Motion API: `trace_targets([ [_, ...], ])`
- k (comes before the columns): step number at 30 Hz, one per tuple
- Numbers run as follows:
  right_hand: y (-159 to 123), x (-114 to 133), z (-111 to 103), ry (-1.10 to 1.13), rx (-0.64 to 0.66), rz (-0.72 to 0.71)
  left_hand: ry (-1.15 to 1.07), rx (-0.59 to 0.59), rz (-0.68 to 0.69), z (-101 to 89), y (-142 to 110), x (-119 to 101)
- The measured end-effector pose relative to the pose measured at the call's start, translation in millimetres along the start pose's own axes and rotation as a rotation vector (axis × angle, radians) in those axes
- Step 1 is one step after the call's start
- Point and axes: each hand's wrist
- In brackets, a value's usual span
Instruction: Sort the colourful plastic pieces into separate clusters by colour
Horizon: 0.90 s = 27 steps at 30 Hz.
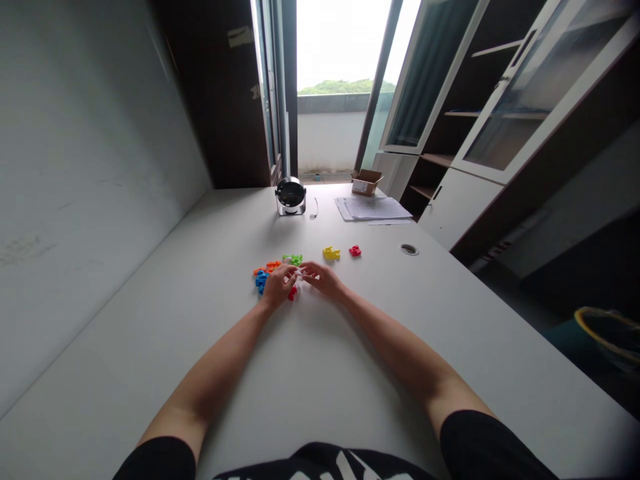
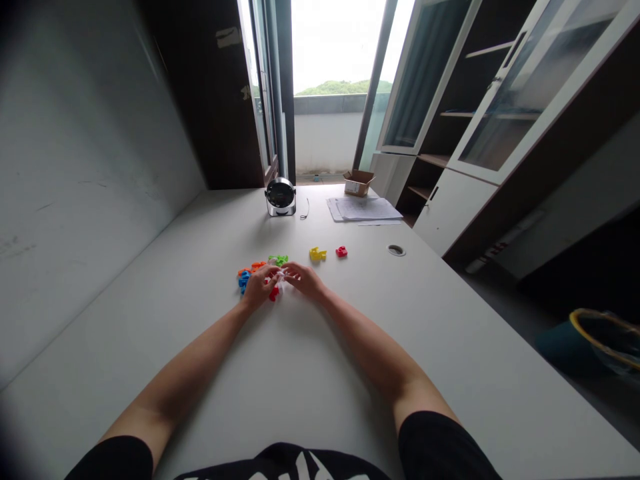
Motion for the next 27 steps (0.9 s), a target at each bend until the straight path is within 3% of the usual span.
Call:
trace_targets([
  [7,-0.6,3.4,-0.6,0.037,-0.073,0.056,-0.059,0.002,0.032,1.3,-1.2,1.2],
  [18,1.1,-1.2,-8.4,0.219,-0.002,0.094,-0.066,-0.003,-0.02,3.5,-2.6,-1.3],
  [24,-0.5,-0.8,-6.8,0.146,-0.006,0.085,-0.094,0.003,-0.008,5.7,-1.8,0.7],
  [27,1.3,-2.5,-8.2,0.066,-0.072,0.056,-0.132,-0.012,0.005,5.7,-0.6,2.3],
])
Point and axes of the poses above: each hand's wrist, its own y-axis towards the middle knuckle, its own z-axis out of the palm, x = y × z, and after that the axes turned 3 degrees about x, right-handed
